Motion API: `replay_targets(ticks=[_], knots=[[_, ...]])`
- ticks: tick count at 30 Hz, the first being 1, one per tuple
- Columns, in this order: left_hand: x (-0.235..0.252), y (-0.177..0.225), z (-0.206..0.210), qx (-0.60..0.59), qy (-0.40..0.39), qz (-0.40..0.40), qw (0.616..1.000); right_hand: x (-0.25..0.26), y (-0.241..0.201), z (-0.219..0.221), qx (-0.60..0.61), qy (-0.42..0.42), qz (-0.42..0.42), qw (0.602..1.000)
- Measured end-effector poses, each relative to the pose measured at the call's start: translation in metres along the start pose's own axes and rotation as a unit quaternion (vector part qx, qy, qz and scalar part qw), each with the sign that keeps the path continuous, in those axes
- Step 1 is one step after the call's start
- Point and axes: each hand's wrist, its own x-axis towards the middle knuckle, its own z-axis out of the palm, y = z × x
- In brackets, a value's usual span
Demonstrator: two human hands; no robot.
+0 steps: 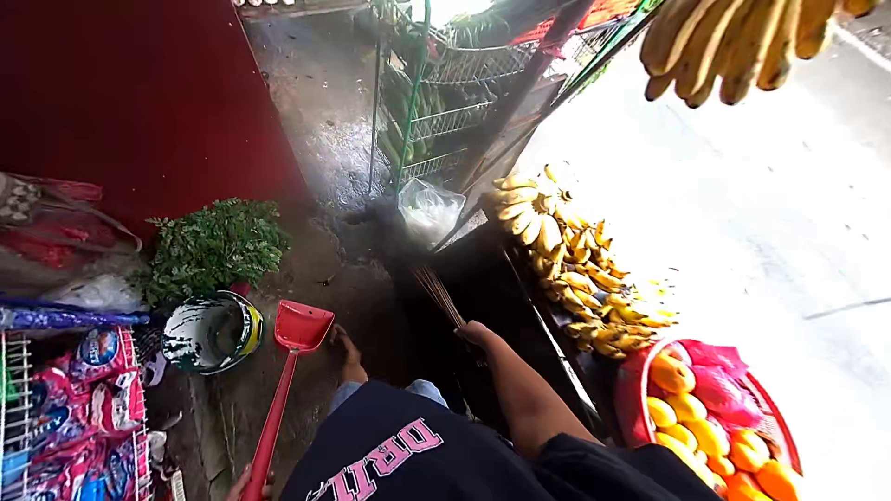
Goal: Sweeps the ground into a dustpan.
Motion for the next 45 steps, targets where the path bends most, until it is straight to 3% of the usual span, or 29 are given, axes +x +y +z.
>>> replay_targets(ticks=[7, 12, 19, 23, 26, 30, 33, 36, 41, 43, 45], knots=[[0.134, 0.176, 0.097, 0.140, 0.018, 0.000, 0.990, 0.035, -0.146, -0.019, 0.119, -0.009, -0.016, 0.993], [0.204, 0.303, 0.185, 0.272, -0.023, -0.017, 0.962, 0.063, -0.214, -0.040, 0.197, -0.069, 0.001, 0.978], [0.313, 0.434, 0.349, 0.496, -0.036, 0.010, 0.867, 0.148, -0.263, -0.050, 0.304, -0.119, 0.049, 0.944], [0.380, 0.492, 0.457, 0.600, -0.035, 0.017, 0.799, 0.199, -0.270, -0.043, 0.325, -0.139, 0.110, 0.929], [0.435, 0.531, 0.532, 0.644, -0.053, 0.014, 0.763, 0.228, -0.274, -0.044, 0.411, -0.137, 0.191, 0.881], [0.508, 0.562, 0.613, 0.720, -0.073, -0.010, 0.690, 0.277, -0.273, -0.033, 0.642, -0.064, 0.287, 0.708], [0.564, 0.569, 0.664, 0.761, -0.085, -0.028, 0.643, 0.323, -0.281, -0.029, 0.740, -0.003, 0.335, 0.583], [0.624, 0.567, 0.708, 0.779, -0.091, -0.052, 0.618, 0.380, -0.291, -0.019, 0.790, 0.056, 0.342, 0.505], [0.669, 0.558, 0.783, 0.739, -0.134, -0.075, 0.656, 0.483, -0.333, -0.006, 0.785, 0.071, 0.313, 0.530], [0.667, 0.544, 0.813, 0.726, -0.169, -0.092, 0.660, 0.515, -0.363, -0.002, 0.774, 0.025, 0.289, 0.563], [0.672, 0.526, 0.832, 0.723, -0.193, -0.083, 0.658, 0.530, -0.401, 0.009, 0.740, -0.046, 0.255, 0.621]])
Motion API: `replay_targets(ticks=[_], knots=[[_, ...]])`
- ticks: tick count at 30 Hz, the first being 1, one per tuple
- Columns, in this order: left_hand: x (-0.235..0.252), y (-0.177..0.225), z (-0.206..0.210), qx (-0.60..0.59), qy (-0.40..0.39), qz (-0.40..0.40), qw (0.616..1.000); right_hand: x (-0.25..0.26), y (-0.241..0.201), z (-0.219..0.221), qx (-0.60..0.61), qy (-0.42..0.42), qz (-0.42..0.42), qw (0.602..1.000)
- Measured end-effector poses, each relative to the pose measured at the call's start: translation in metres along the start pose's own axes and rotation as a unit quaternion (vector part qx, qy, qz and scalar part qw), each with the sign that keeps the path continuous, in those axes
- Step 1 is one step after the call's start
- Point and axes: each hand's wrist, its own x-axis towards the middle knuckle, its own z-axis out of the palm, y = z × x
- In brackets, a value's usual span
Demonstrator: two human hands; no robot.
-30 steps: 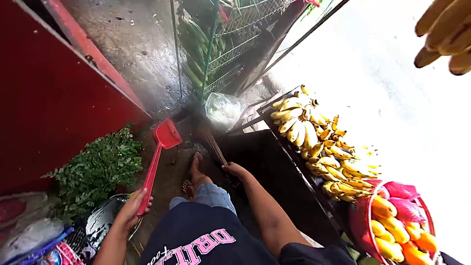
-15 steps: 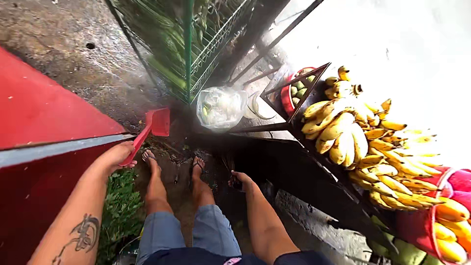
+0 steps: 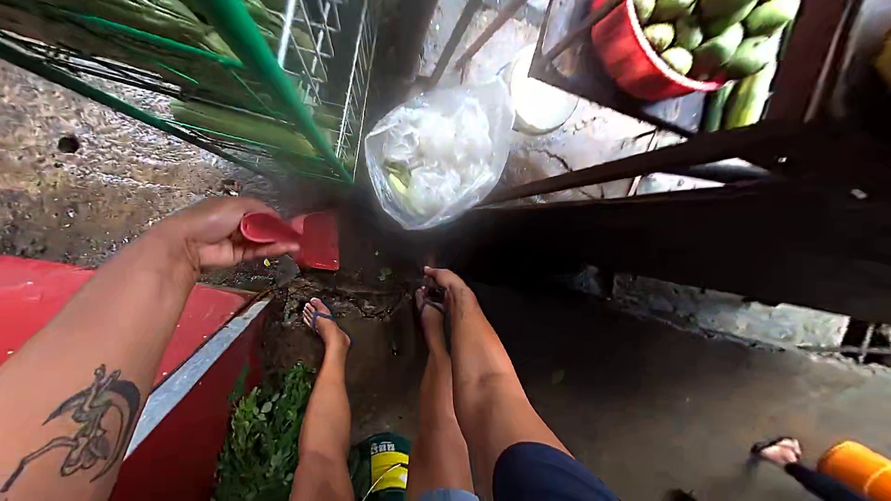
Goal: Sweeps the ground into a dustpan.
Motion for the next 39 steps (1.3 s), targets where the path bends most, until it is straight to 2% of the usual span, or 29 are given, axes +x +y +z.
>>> replay_targets(ticks=[3, 6, 8, 10, 14, 16, 18, 22, 24, 26, 29, 31, 33, 36, 39], knots=[[0.022, 0.018, 0.017, -0.017, 0.004, 0.018, 1.000, -0.027, 0.029, 0.043, -0.185, -0.091, -0.004, 0.978], [0.030, 0.032, 0.030, -0.032, 0.023, 0.016, 0.999, -0.085, 0.047, 0.057, -0.369, -0.129, -0.015, 0.921], [0.036, 0.037, 0.032, -0.039, 0.027, 0.014, 0.999, -0.128, 0.042, 0.063, -0.459, -0.098, -0.021, 0.883], [0.039, 0.041, 0.033, -0.052, 0.038, 0.018, 0.998, -0.147, 0.025, 0.068, -0.515, -0.026, -0.047, 0.856], [0.045, 0.045, 0.033, -0.106, 0.071, 0.039, 0.991, -0.100, -0.028, 0.087, -0.547, 0.075, -0.109, 0.826], [0.047, 0.045, 0.032, -0.116, 0.082, 0.042, 0.989, -0.069, -0.040, 0.096, -0.593, 0.070, -0.086, 0.797], [0.047, 0.045, 0.032, -0.125, 0.083, 0.045, 0.988, -0.071, -0.037, 0.101, -0.628, 0.035, -0.058, 0.776], [0.050, 0.044, 0.041, -0.135, 0.037, 0.065, 0.988, -0.126, -0.021, 0.068, -0.643, -0.005, -0.069, 0.763], [0.052, 0.039, 0.046, -0.155, 0.020, 0.077, 0.985, -0.136, -0.020, 0.041, -0.631, 0.003, -0.055, 0.774], [0.055, 0.034, 0.051, -0.184, 0.022, 0.083, 0.979, -0.129, -0.029, 0.016, -0.591, 0.039, -0.016, 0.806], [0.058, 0.031, 0.058, -0.216, 0.032, 0.092, 0.971, -0.078, -0.045, -0.002, -0.525, 0.100, 0.034, 0.845], [0.059, 0.029, 0.063, -0.226, 0.040, 0.096, 0.969, -0.036, -0.046, 0.003, -0.511, 0.123, 0.048, 0.849], [0.059, 0.028, 0.065, -0.231, 0.045, 0.102, 0.967, -0.016, -0.042, 0.021, -0.532, 0.104, 0.020, 0.840], [0.058, 0.025, 0.065, -0.231, 0.048, 0.109, 0.966, -0.037, -0.020, 0.057, -0.580, 0.024, -0.033, 0.813], [0.057, 0.024, 0.070, -0.235, 0.046, 0.121, 0.963, -0.082, 0.003, 0.054, -0.598, -0.023, -0.057, 0.799]])
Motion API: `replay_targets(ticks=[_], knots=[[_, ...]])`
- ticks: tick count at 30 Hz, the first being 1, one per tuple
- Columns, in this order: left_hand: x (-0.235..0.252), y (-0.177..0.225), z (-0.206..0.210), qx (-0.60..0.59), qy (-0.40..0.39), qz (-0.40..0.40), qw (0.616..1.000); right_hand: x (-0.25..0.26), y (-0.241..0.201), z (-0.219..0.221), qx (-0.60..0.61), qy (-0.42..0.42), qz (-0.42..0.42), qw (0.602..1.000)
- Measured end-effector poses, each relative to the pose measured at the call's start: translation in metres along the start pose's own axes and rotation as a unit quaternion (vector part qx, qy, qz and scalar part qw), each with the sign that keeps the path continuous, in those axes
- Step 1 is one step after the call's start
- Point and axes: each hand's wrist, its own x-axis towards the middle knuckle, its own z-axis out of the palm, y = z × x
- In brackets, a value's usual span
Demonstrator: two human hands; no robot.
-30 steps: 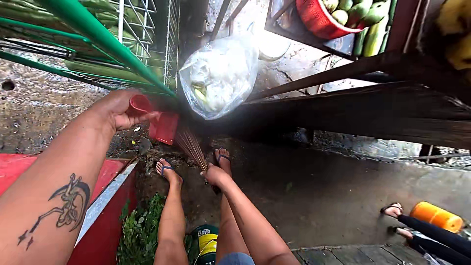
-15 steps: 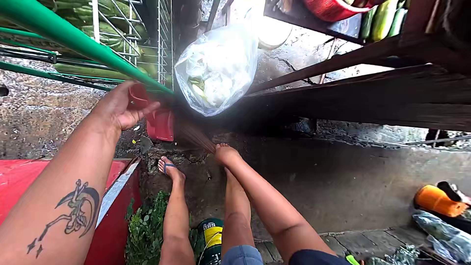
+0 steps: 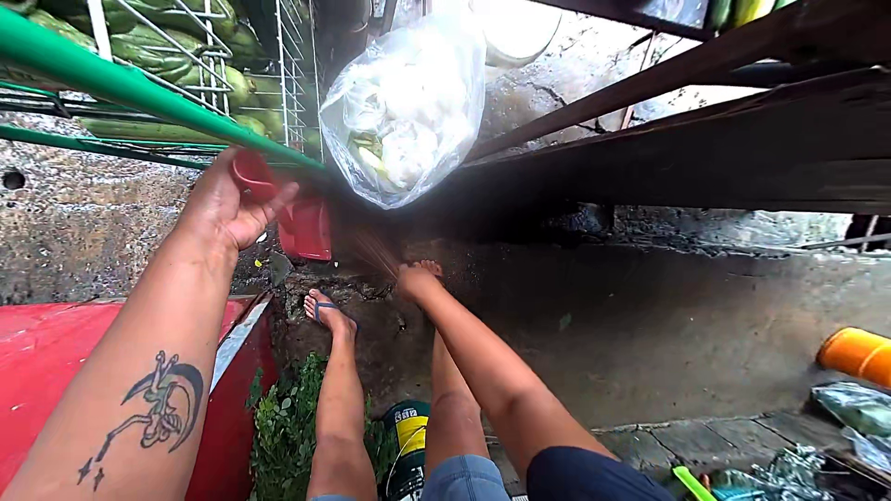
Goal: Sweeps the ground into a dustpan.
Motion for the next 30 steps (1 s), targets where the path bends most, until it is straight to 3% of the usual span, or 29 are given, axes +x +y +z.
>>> replay_targets(ticks=[3, 6, 11, 14, 17, 20, 23, 27, 30], knots=[[-0.001, -0.004, -0.001, -0.012, -0.008, 0.004, 1.000, -0.035, 0.007, 0.024, 0.092, -0.024, 0.026, 0.995], [-0.004, -0.011, 0.004, -0.016, -0.014, 0.005, 1.000, -0.031, -0.010, 0.059, 0.261, -0.055, 0.075, 0.961], [-0.016, -0.031, 0.033, 0.058, -0.016, -0.012, 0.998, -0.007, -0.072, 0.095, 0.445, -0.084, -0.004, 0.892], [-0.021, -0.042, 0.052, 0.101, -0.008, -0.044, 0.994, -0.031, -0.074, 0.099, 0.491, -0.089, -0.049, 0.865], [-0.027, -0.041, 0.058, 0.105, 0.016, -0.085, 0.991, -0.060, -0.054, 0.097, 0.477, -0.077, -0.062, 0.873], [-0.030, -0.026, 0.025, 0.071, 0.028, -0.089, 0.993, -0.069, -0.019, 0.084, 0.447, -0.051, -0.045, 0.892], [-0.043, -0.010, -0.034, 0.037, 0.050, -0.077, 0.995, -0.054, 0.019, 0.047, 0.449, -0.007, -0.005, 0.893], [-0.062, 0.000, -0.111, 0.029, 0.039, -0.080, 0.996, 0.032, 0.057, 0.008, 0.507, 0.077, 0.063, 0.856], [-0.068, 0.003, -0.126, 0.059, 0.042, -0.080, 0.994, 0.079, 0.052, -0.013, 0.515, 0.084, 0.102, 0.847]])
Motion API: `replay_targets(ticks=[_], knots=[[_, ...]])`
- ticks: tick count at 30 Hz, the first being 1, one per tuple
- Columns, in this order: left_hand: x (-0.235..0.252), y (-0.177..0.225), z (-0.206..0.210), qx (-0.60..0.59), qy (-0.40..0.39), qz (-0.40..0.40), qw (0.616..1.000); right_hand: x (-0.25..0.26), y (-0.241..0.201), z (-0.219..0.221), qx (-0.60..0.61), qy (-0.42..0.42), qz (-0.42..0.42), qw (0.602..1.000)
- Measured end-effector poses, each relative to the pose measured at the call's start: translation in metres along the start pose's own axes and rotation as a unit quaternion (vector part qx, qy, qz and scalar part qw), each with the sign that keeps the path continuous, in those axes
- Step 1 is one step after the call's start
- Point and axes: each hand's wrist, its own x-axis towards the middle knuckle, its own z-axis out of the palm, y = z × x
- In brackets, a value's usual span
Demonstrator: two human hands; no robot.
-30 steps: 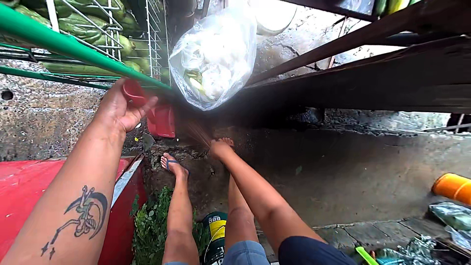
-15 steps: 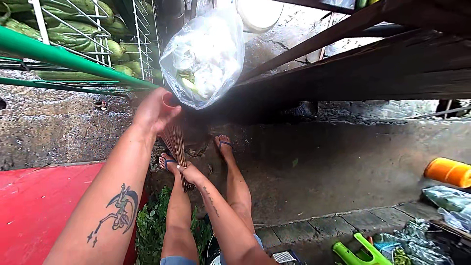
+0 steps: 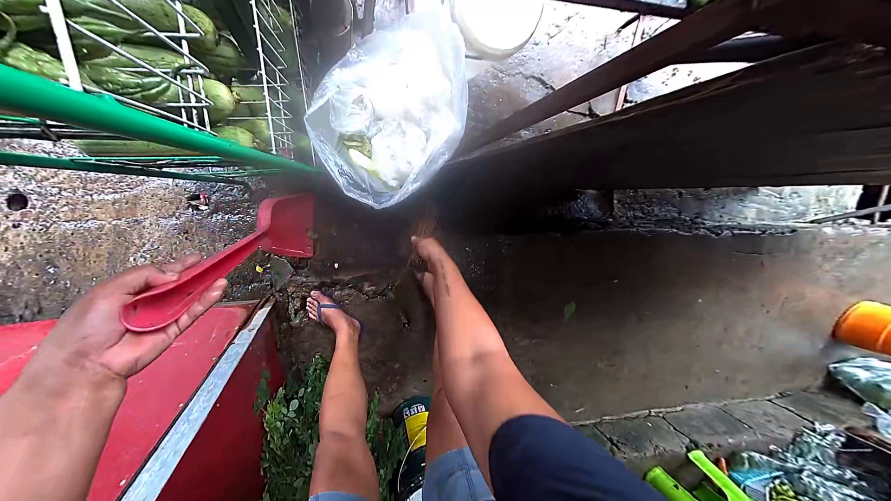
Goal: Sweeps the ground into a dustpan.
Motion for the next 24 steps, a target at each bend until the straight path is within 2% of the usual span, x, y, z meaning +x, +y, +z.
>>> replay_targets(ticks=[2, 4, 7, 12, 15, 17, 20, 24], knots=[[0.002, 0.003, 0.010, 0.026, 0.019, 0.001, 0.999, 0.009, -0.013, 0.018, -0.076, -0.038, -0.021, 0.996], [0.008, 0.006, 0.027, 0.061, 0.040, -0.002, 0.997, -0.007, -0.014, 0.049, -0.170, -0.098, -0.051, 0.979], [0.023, 0.020, 0.057, 0.109, 0.034, -0.012, 0.993, -0.039, 0.003, 0.082, -0.224, -0.144, -0.065, 0.962], [0.049, 0.033, 0.081, 0.097, 0.018, -0.009, 0.995, -0.074, 0.043, 0.068, -0.137, -0.102, -0.049, 0.984], [0.058, 0.035, 0.090, 0.083, 0.017, -0.019, 0.996, -0.067, 0.043, 0.087, -0.096, -0.087, -0.004, 0.992], [0.061, 0.037, 0.095, 0.090, 0.016, -0.029, 0.995, -0.064, 0.037, 0.120, -0.110, -0.128, -0.017, 0.986], [0.064, 0.043, 0.095, 0.123, 0.019, -0.050, 0.991, -0.091, 0.025, 0.153, -0.141, -0.225, -0.075, 0.961], [0.073, 0.053, 0.082, 0.153, 0.006, -0.059, 0.986, -0.134, 0.048, 0.137, -0.081, -0.236, -0.091, 0.964]])
